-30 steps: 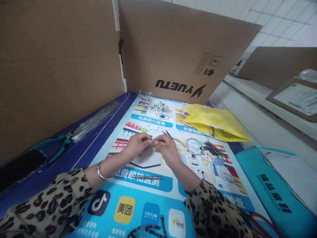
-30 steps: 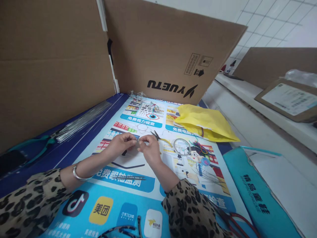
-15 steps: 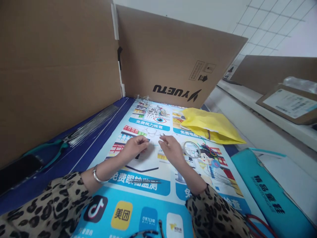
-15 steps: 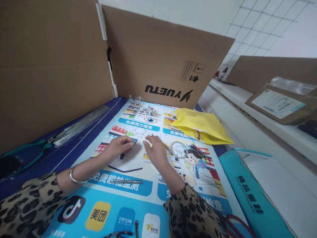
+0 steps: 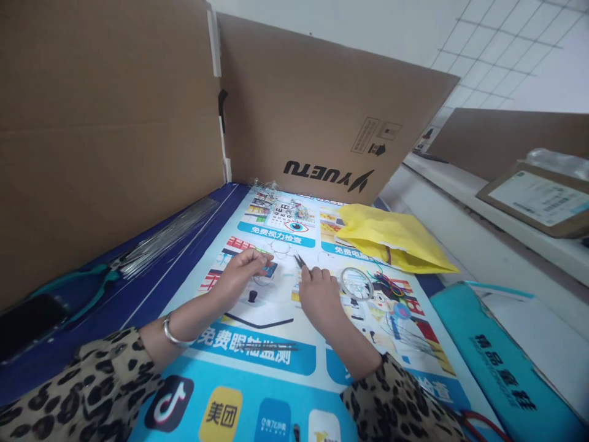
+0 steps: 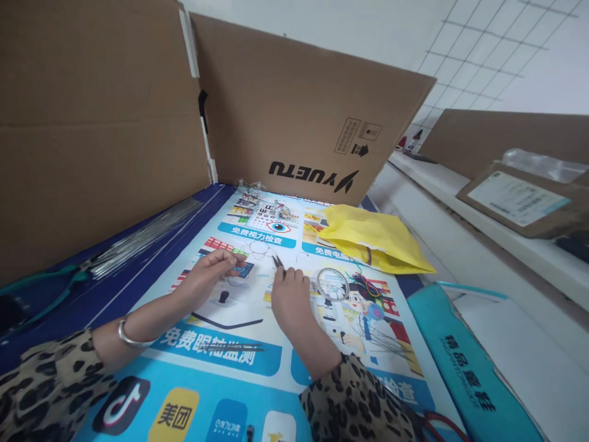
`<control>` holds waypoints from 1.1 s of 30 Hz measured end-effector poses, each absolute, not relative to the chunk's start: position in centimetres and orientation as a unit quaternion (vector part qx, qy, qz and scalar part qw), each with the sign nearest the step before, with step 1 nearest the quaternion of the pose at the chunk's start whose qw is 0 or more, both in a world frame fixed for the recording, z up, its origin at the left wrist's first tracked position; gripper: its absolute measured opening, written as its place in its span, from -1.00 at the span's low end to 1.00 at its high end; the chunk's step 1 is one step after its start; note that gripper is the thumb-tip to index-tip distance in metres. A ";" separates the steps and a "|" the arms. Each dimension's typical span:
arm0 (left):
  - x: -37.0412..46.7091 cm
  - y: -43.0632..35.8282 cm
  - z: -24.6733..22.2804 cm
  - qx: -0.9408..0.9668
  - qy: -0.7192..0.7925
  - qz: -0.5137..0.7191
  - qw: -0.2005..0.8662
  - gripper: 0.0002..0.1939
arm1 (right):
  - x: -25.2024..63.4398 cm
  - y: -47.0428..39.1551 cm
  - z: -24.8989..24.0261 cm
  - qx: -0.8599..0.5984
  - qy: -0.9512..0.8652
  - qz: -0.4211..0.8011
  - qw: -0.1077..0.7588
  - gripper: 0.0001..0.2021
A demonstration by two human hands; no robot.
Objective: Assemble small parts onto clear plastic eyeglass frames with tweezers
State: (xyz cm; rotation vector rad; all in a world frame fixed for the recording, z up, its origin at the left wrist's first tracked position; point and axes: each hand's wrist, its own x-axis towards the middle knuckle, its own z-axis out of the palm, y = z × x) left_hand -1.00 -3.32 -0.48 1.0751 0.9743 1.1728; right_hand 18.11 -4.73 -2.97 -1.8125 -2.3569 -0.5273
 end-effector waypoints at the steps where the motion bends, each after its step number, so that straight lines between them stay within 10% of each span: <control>1: -1.0 -3.3 -0.6 0.450 0.407 0.505 0.614 -0.82 | 18.0 -4.8 -3.1 -0.599 -0.778 -0.179 0.060 -0.66; 33: -1.4 -2.7 -1.1 0.328 0.391 0.470 0.720 -0.84 | 18.7 -5.0 -1.7 -0.424 -0.863 -0.222 0.164 -0.81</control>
